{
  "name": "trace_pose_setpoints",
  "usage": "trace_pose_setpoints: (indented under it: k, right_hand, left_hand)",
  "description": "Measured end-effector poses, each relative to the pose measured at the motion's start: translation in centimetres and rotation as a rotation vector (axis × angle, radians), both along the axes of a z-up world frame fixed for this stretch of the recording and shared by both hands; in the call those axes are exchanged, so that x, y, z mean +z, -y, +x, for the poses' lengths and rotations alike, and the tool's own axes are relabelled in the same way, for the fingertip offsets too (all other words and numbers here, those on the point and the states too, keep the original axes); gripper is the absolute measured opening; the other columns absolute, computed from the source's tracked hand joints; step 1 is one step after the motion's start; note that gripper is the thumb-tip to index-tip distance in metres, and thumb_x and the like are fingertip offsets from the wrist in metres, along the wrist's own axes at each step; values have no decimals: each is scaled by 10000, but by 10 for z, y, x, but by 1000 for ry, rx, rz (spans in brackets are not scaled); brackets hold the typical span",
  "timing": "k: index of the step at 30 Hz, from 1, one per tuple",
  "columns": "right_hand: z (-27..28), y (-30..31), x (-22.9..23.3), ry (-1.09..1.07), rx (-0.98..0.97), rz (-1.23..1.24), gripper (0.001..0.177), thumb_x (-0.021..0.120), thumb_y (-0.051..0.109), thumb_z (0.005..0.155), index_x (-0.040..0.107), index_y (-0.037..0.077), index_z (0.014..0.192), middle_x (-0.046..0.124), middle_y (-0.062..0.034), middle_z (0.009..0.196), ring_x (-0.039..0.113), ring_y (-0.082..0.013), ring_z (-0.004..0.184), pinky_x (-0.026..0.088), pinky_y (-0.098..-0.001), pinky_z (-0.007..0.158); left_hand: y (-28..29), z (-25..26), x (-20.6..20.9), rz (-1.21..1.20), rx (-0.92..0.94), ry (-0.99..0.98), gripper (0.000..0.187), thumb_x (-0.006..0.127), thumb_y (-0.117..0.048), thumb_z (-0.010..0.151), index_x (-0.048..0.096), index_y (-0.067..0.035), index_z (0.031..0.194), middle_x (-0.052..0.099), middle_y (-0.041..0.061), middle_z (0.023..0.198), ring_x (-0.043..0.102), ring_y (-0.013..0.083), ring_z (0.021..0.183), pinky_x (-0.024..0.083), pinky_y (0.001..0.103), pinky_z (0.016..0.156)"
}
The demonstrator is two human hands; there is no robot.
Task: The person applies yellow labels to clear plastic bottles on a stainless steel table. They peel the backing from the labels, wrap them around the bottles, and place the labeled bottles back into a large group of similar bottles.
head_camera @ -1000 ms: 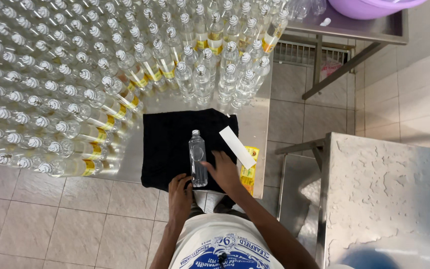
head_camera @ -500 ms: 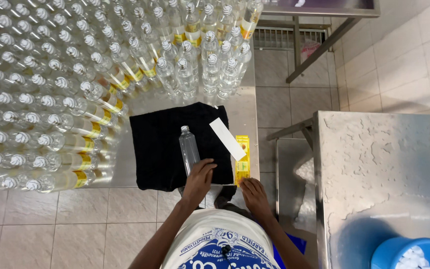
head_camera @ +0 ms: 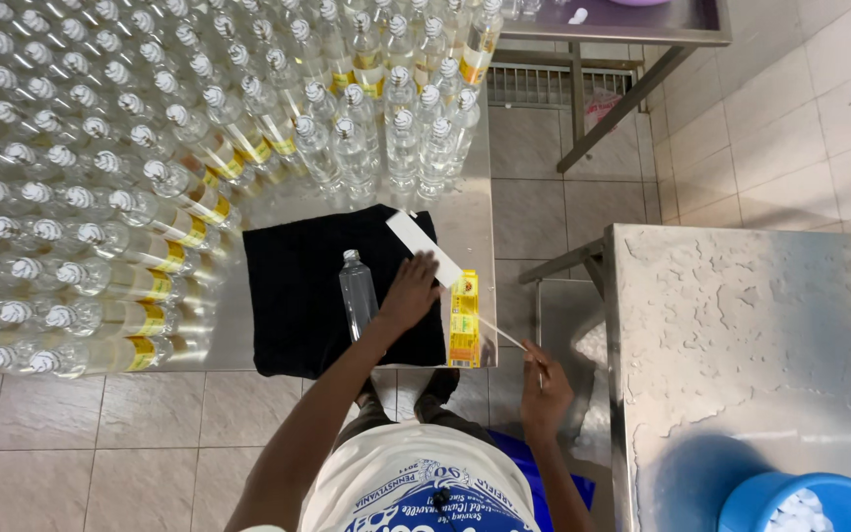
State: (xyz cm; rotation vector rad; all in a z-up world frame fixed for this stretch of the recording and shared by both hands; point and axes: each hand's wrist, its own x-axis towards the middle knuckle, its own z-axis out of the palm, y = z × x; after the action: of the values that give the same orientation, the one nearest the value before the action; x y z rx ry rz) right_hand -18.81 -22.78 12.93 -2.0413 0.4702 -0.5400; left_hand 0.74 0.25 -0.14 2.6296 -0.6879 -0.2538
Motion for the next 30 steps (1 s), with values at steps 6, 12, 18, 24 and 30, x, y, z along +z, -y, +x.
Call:
trace_pose_setpoints:
  k: [6, 12, 18, 24, 30]
  right_hand:
    - [30, -7, 34, -57, -136, 560, 250, 750, 106, 1084, 721, -65, 1264, 794, -230, 1133, 790, -291, 963, 671, -505, 869]
    - [56, -11, 20, -82, -134, 1001, 280, 667, 6, 1074, 635, -97, 1333, 734, -177, 1117, 795, -307, 993, 684, -476, 975]
    - [62, -28, -9, -130, 48, 1071, 263, 705, 5, 1038, 614, -108, 1257, 693, -244, 1143, 768, -467, 1104, 663, -613, 1035]
    - [72, -55, 30, -13, 263, -117, 532, 656, 327, 1076, 566, 80, 1538, 549, -161, 1630, 518, -340, 1533, 493, -500, 1196]
    - [115, -130, 69, 365, 658, -280, 511, 892, 150, 913, 739, 46, 1390, 710, -153, 1400, 685, -375, 1312, 545, -478, 1148]
  left_hand:
    - [-1, 36, -2, -130, 100, 111, 465, 450, -232, 1209, 545, -15, 1609, 408, 203, 1744, 334, 405, 1636, 238, 575, 1349]
    - [13, -43, 113, -1383, 609, -806, 809, 614, -634, 1076, 506, -32, 1605, 589, 277, 1458, 582, 457, 1423, 453, 626, 1219]
    - [-3, -60, 115, -1560, 883, -606, 464, 730, -162, 1093, 522, 10, 1470, 647, 108, 1076, 756, 252, 1037, 707, 452, 966]
    - [-32, -74, 189, -1459, 1031, -484, 311, 756, -198, 1015, 685, 8, 1237, 712, 111, 989, 769, 215, 908, 712, 328, 817]
    - [-45, -95, 205, -1456, 871, -480, 247, 775, -160, 1054, 720, 28, 1204, 692, 116, 957, 808, 215, 905, 705, 359, 855]
